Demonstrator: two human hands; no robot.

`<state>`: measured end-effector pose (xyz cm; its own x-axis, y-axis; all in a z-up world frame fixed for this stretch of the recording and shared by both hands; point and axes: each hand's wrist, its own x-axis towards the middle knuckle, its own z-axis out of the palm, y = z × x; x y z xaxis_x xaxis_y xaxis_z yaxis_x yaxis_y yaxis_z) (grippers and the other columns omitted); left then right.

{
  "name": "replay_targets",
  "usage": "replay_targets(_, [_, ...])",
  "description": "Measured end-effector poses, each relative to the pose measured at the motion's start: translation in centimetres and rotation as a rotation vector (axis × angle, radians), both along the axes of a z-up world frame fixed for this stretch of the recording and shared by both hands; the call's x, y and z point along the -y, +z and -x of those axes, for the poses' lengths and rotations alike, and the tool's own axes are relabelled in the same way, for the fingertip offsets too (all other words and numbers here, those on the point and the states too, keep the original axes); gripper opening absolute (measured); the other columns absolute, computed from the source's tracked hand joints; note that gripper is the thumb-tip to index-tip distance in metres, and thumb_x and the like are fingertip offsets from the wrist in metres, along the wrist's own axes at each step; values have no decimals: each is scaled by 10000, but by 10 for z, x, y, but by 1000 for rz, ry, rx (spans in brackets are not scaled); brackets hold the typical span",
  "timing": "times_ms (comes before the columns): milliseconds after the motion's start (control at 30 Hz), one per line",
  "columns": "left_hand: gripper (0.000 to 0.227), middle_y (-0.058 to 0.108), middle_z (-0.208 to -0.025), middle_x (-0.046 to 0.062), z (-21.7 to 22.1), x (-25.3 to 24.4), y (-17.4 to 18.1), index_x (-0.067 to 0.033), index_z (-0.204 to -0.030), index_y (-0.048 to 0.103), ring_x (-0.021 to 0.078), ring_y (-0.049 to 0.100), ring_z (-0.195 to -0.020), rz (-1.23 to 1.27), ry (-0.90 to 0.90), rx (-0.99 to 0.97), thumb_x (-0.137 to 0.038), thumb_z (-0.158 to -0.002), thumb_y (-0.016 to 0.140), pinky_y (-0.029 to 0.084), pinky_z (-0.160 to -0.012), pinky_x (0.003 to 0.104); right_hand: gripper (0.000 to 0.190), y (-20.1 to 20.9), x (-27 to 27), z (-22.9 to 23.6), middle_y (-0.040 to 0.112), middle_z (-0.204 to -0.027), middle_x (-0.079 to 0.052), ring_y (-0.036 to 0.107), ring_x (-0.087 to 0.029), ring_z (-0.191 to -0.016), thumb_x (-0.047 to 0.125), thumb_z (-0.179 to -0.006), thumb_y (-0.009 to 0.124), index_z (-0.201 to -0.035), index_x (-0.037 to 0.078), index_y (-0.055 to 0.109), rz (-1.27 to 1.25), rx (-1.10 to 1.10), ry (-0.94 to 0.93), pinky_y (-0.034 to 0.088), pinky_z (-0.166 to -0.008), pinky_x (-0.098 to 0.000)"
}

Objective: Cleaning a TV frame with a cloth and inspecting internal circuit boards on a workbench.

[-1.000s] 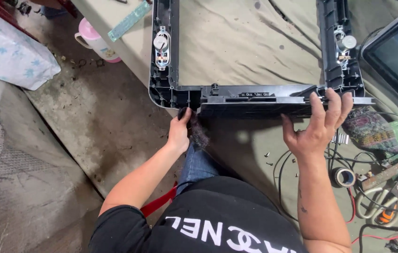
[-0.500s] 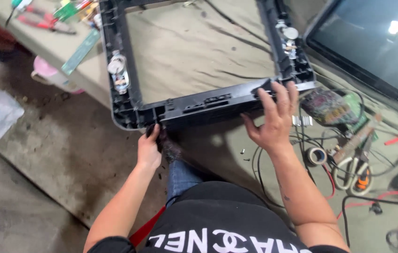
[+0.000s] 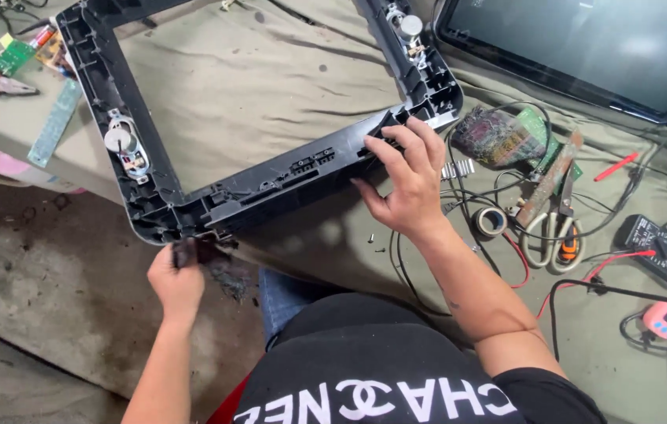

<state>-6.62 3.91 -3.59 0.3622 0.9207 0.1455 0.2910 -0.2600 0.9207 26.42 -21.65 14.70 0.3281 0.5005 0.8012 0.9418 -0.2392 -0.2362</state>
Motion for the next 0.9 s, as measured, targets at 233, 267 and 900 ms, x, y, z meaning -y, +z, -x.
replay_targets(233, [348,662,-898,70,-70,53,98,-55,-1058,690,233,652,-758,1157,440,529,-378,-1046,561,550,-788,356,590,-6,-6,1,611,-1316,-139,458,-453,-1321,504,-877,835,-1304,113,725,11,-11,49,362,-1136,-580])
replay_targets(267, [348,662,-898,70,-68,47,88,-55,-1058,690,233,652,-758,1154,449,524,-378,-1046,561,550,-788,356,590,-8,-7,1,611,-1316,-139,458,-453,-1321,504,-877,835,-1304,113,725,11,-20,53,362,-1136,-580])
replay_targets(900, [277,699,-1041,128,-49,25,-20,-35,-1128,708,253,679,-972,602,49,-110,-15,-894,559,528,-852,401,529,-4,1,1,548,-1364,-182,407,-489,-1362,411,-955,767,-1336,62,654,29,17,78,377,-1148,-601])
